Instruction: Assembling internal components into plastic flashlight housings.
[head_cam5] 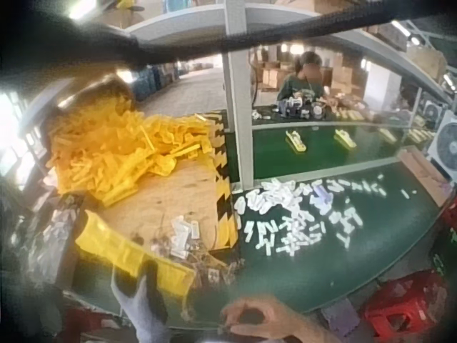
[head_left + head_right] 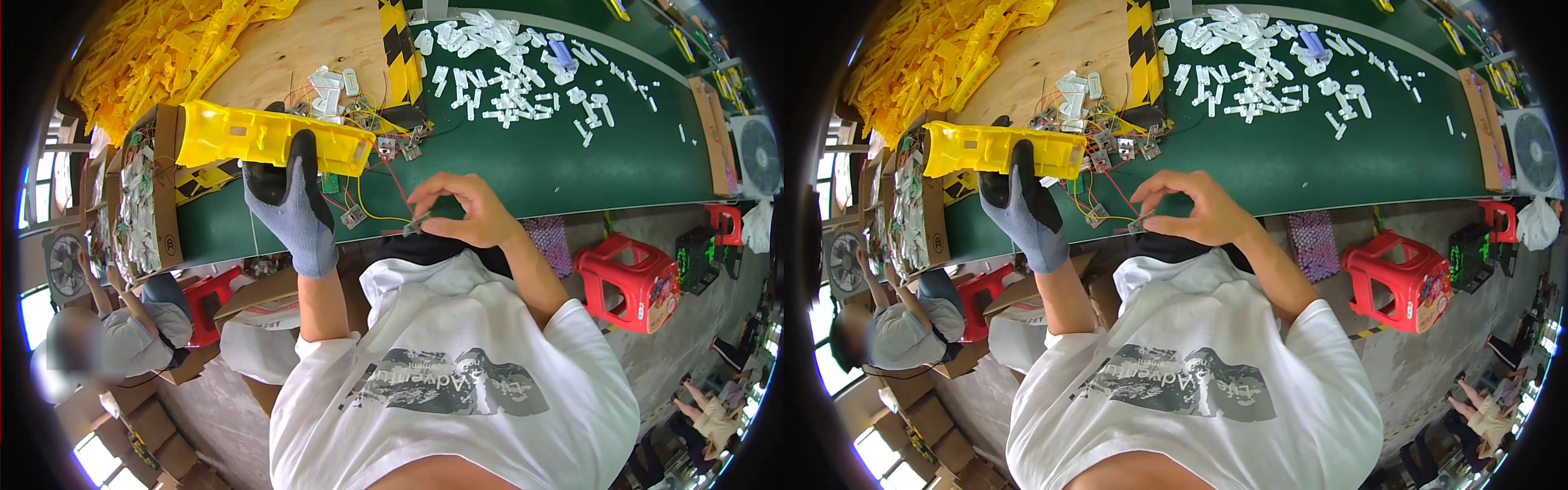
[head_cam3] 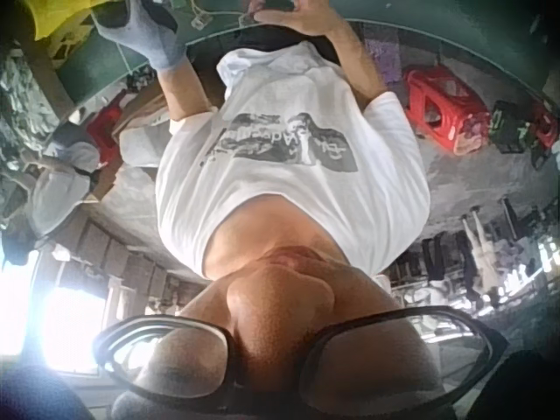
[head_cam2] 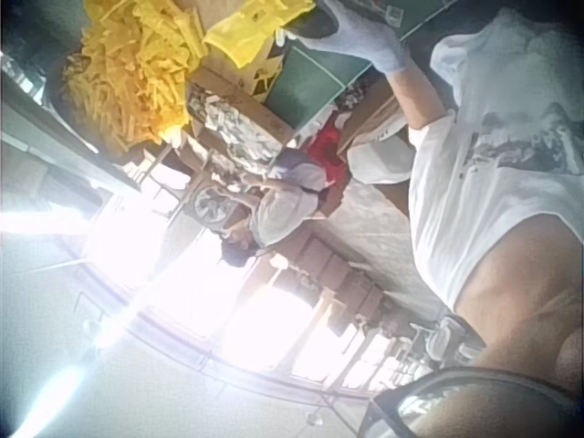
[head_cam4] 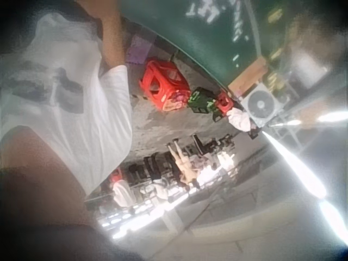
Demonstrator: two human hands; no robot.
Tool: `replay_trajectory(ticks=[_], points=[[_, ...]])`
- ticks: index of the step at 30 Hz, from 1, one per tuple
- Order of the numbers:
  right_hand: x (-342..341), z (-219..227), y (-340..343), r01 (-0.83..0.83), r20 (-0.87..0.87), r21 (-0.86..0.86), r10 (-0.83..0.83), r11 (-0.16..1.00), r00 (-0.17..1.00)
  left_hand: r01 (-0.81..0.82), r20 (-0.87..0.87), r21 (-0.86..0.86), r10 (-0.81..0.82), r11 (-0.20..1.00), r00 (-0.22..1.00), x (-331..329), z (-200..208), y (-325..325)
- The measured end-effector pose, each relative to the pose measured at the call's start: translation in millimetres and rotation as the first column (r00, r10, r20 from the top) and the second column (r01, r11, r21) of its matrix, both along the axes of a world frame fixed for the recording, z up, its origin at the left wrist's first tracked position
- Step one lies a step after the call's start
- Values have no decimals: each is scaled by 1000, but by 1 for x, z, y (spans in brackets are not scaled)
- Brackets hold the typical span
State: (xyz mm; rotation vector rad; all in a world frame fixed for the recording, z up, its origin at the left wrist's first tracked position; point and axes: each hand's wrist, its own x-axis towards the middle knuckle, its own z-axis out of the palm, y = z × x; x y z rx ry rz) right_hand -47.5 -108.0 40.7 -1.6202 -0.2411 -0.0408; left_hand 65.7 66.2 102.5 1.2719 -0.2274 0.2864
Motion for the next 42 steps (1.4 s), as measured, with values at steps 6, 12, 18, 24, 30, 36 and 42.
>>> replay_trajectory(ticks=[6,12,18,24,30,36,42], points=[[-37,0,-2,153,-157,619,-69,770,985,37,-25,-55,-38,998,999,9,-18,0],[-37,21,-16,70,89,574,-146,816,985,195,-365,-56,-202,979,909,-16,-38,-20],[2,25,-15,498,77,120,-508,859,858,659,-374,-264,-705,704,603,-44,-95,-38],[21,-11,-6,700,281,-96,-655,708,701,561,-421,-237,-605,793,676,-73,-95,-57],[17,-24,-3,771,190,-8,-756,637,626,530,-380,-107,-527,841,760,-76,-107,-66],[9,-21,-4,780,136,13,-774,625,618,517,-371,-150,-533,843,760,-81,-105,-73],[-3,-10,-20,623,19,-26,-623,782,782,524,-318,53,-484,850,816,-76,-118,-68]])
